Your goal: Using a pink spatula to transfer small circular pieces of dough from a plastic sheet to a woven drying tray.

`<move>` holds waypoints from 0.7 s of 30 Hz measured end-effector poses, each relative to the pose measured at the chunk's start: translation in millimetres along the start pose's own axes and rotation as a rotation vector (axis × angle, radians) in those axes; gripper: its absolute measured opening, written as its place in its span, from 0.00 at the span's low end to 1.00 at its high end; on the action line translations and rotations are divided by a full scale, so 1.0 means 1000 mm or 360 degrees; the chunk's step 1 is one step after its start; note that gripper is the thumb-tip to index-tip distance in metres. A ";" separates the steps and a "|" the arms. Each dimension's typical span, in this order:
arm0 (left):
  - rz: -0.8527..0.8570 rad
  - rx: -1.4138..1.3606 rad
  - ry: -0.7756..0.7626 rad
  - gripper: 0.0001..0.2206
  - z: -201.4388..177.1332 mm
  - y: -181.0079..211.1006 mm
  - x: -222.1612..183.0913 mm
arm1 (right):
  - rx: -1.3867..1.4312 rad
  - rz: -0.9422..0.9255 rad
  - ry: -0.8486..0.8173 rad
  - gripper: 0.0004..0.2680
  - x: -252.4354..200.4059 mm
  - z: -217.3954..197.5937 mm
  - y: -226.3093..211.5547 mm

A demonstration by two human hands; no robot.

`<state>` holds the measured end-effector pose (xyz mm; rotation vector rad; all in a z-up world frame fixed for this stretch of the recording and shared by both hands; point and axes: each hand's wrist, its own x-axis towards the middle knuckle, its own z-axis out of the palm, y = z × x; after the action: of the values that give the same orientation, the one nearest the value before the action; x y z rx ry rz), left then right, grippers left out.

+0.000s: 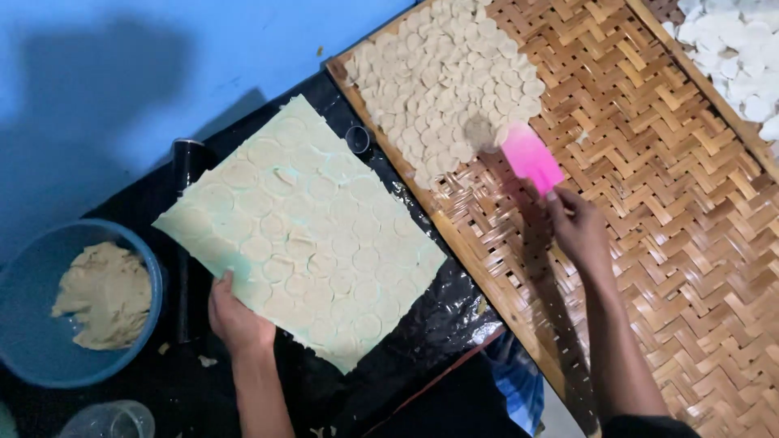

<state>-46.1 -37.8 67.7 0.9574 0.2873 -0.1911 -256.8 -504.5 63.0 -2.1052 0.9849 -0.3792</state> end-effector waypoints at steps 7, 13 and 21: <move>0.0100 0.0233 -0.0107 0.21 0.016 -0.015 -0.015 | -0.0024 -0.0251 0.0164 0.14 0.134 -0.008 0.023; 0.0092 0.0153 -0.0013 0.21 0.048 -0.028 -0.013 | -0.0151 -0.0333 0.0158 0.12 0.223 0.006 -0.013; -0.0174 0.0151 -0.0149 0.21 0.083 -0.083 0.000 | -0.0086 -0.0403 0.0029 0.12 0.304 0.026 -0.018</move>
<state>-57.1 -152.9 48.6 1.0241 0.2460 -0.3515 -33.5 -711.7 44.2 -2.2863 0.7466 -0.5038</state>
